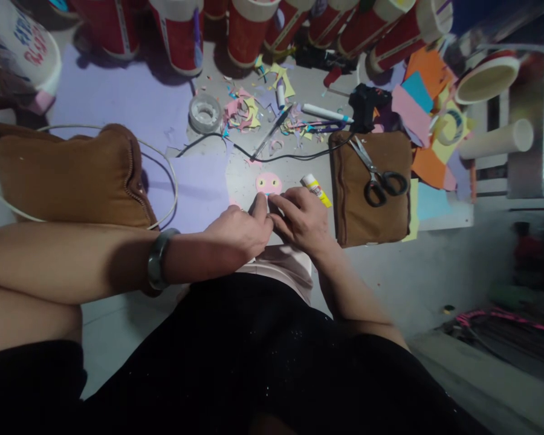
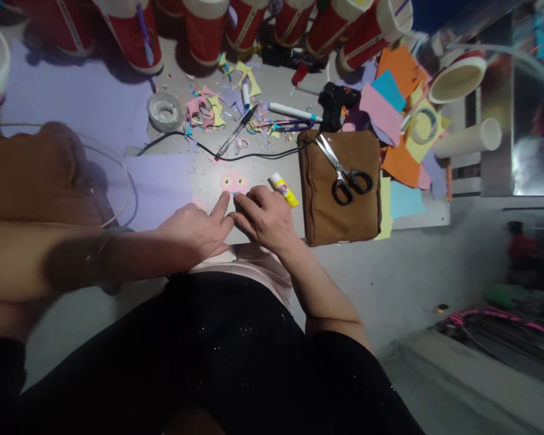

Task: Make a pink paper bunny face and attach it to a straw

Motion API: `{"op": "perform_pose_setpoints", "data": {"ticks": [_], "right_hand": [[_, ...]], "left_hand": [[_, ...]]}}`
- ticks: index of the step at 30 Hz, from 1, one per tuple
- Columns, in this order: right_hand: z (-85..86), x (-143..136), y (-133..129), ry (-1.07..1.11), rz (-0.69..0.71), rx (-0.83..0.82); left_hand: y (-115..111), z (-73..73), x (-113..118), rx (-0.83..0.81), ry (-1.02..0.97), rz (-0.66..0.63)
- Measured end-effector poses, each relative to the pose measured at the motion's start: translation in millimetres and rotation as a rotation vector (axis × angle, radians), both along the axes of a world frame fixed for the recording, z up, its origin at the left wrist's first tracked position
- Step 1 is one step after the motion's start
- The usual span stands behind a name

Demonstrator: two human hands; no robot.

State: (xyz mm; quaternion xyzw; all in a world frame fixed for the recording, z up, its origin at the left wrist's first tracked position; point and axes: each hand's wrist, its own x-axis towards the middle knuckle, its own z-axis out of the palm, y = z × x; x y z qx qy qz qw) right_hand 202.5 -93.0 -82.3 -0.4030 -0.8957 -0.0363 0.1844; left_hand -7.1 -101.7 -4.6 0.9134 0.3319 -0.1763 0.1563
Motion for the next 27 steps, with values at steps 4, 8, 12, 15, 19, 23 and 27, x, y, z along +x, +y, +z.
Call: {"op": "perform_pose_setpoints", "data": {"ticks": [4,8,12,15,19,23,27], "right_hand": [[-0.2,1,-1,0.020,-0.010,-0.007],[-1.9,3,-3,0.107,-0.011,0.041],[-3.3,5,-3,0.081,-0.034,-0.009],[-3.0,5,-4,0.052,-0.034,-0.033],[-1.9,4,-3,0.050,-0.006,0.018],[-1.7,3,-2,0.036,-0.013,0.004],[-0.8,0,0,0.036,-0.012,0.012]], "left_hand": [[-2,1.1,-1,0.043,-0.032,-0.026],[-2,5.2,-1,0.000,-0.010,-0.074],[-1,5.5,0,-0.010,-0.023,-0.065],[-1,3.0,1,0.002,-0.018,-0.039],[-1,-4.3,-1,0.018,-0.032,-0.051],[-1,-11.8,-4,0.041,-0.104,-0.025],[1,-10.8,-3,0.013,-0.070,-0.011]]}}
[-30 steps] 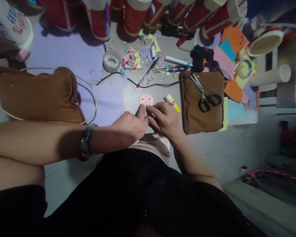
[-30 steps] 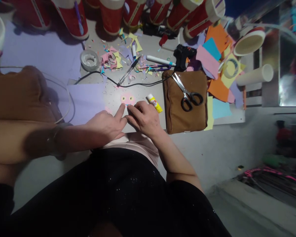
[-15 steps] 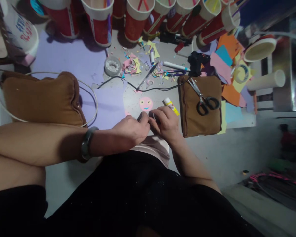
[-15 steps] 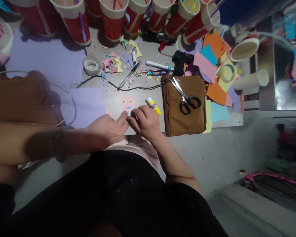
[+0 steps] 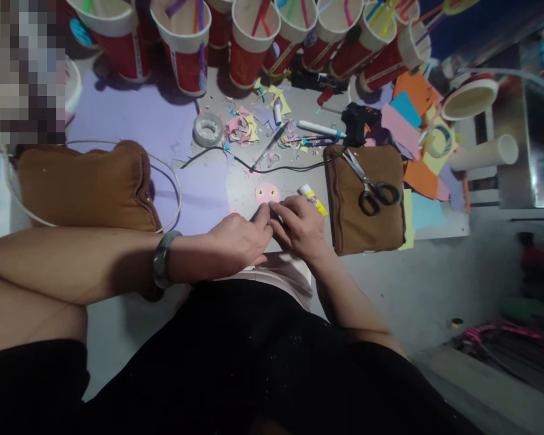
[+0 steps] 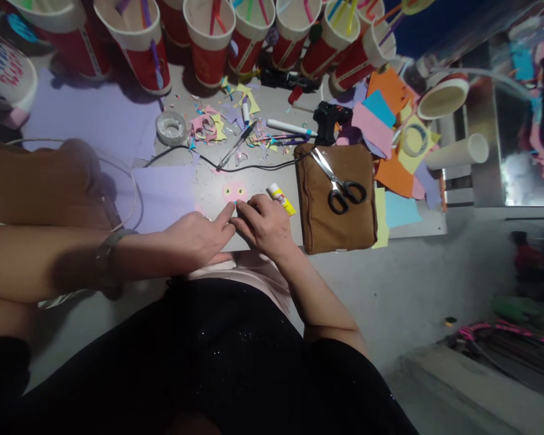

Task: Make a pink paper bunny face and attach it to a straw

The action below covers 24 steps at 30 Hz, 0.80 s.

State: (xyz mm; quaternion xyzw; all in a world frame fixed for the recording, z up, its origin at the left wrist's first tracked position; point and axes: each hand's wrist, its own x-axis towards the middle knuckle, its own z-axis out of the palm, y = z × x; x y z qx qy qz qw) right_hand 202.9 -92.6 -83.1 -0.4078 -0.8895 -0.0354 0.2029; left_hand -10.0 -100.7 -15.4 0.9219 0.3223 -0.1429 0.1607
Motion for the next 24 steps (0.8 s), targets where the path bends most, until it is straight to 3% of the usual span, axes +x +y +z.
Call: {"op": "perform_pose_setpoints", "data": {"ticks": [13,24], "right_hand": [[-2.0,2.0,-2.8,0.064,-0.037,-0.002],[0.2,-1.1,-3.2,0.080,-0.050,0.000]], "left_hand": [[-3.5,9.6,1.0,0.071,-0.019,-0.070],[2.1,1.9,0.8,0.055,-0.015,-0.004]]}}
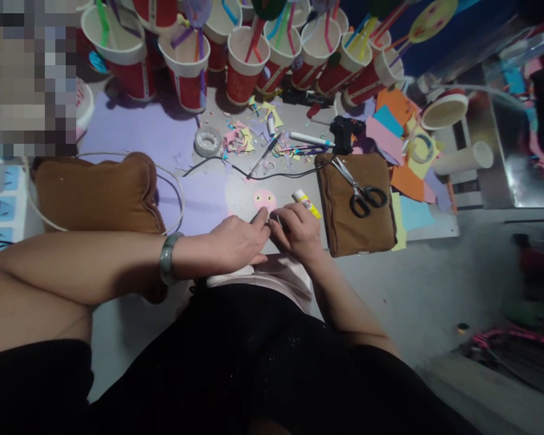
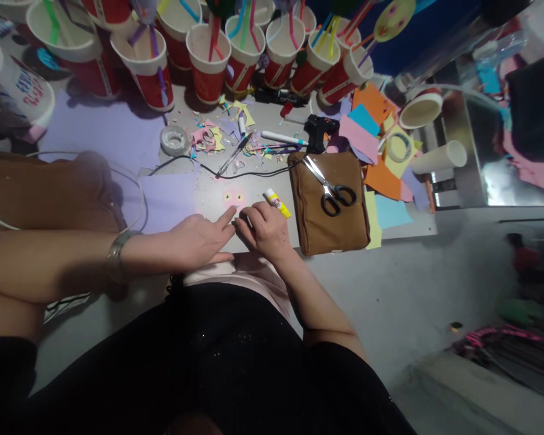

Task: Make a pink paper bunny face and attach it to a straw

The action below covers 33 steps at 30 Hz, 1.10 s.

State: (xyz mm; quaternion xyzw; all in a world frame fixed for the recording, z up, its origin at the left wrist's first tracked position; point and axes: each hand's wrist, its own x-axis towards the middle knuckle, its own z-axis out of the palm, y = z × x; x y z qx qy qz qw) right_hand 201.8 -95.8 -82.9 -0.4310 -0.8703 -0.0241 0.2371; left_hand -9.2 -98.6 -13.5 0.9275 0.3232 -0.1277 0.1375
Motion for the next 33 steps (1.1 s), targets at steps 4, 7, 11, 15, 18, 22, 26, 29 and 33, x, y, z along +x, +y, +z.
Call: {"op": "perform_pose_setpoints", "data": {"ticks": [4,7,11,15,18,22,26,29,33], "right_hand": [[0.8,-3,0,0.031,0.008,0.003],[0.4,-4,0,0.029,-0.009,0.033],[-0.1,-3,-1,0.030,-0.022,0.006],[0.0,-3,-2,0.045,-0.033,-0.014],[0.3,-4,-1,0.034,-0.040,-0.001],[1.2,-5,-1,0.054,-0.036,0.000],[2.1,-5,-1,0.077,-0.023,0.005],[3.2,-6,-1,0.070,-0.018,0.022],[5.1,-6,0,0.046,0.001,0.042]], "left_hand": [[2,-4.9,-1,0.007,-0.037,-0.001],[2,-4.7,-2,0.019,-0.042,-0.008],[1,0.3,-2,0.039,-0.049,-0.014],[0,3.7,-2,0.062,-0.046,-0.027],[1,4.2,-2,0.054,-0.033,-0.026],[2,4.7,-2,0.042,-0.010,-0.024],[2,6.6,-2,0.041,-0.020,-0.033],[2,7.0,-2,0.038,-0.018,-0.035],[3,3.1,-2,0.024,0.007,-0.019]]}}
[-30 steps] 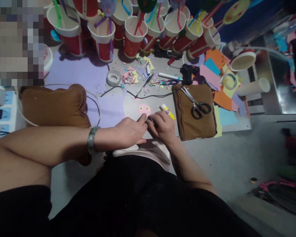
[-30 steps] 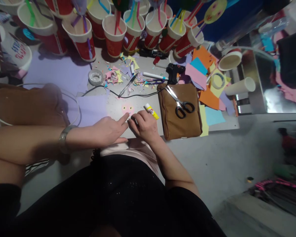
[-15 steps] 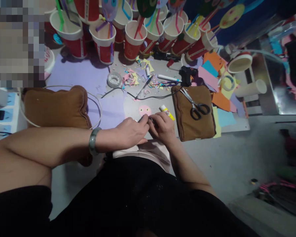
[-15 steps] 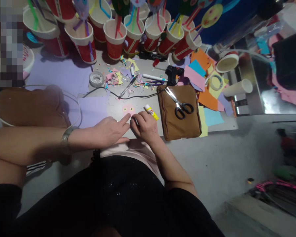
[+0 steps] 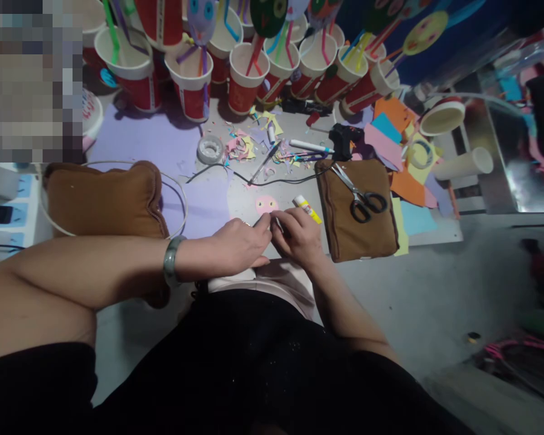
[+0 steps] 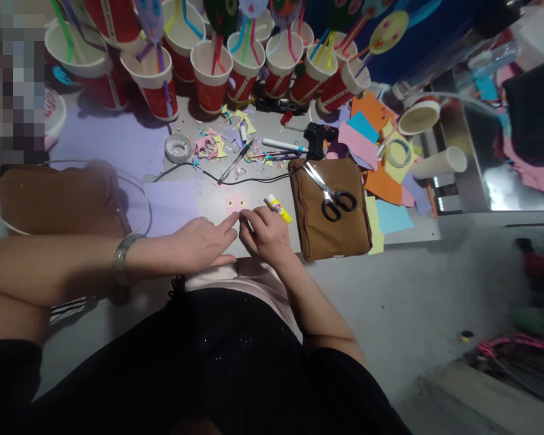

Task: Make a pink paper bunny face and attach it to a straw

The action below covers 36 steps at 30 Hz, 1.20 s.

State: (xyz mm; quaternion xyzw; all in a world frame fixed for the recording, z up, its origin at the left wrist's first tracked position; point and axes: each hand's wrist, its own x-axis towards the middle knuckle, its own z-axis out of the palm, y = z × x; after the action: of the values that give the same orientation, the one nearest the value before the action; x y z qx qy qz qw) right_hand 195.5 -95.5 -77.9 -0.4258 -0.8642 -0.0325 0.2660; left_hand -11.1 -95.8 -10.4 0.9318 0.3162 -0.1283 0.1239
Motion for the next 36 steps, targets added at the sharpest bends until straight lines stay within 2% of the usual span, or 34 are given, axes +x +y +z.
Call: {"op": "perform_pose_setpoints", "data": {"ticks": [8,15,22,36], "right_hand": [[-2.9,3,1,-0.078,0.010,-0.012],[-3.6,4,1,-0.098,0.010,-0.032],[-0.4,1,2,-0.096,0.018,0.026],[-2.4,1,3,-0.110,0.009,0.036]], "left_hand": [[0,-6.2,1,0.035,-0.004,-0.019],[-3,-17.8,0,0.081,-0.052,-0.032],[-2,-10.8,2,0.085,-0.010,-0.042],[-2,-9.2,2,0.115,-0.028,-0.038]]}}
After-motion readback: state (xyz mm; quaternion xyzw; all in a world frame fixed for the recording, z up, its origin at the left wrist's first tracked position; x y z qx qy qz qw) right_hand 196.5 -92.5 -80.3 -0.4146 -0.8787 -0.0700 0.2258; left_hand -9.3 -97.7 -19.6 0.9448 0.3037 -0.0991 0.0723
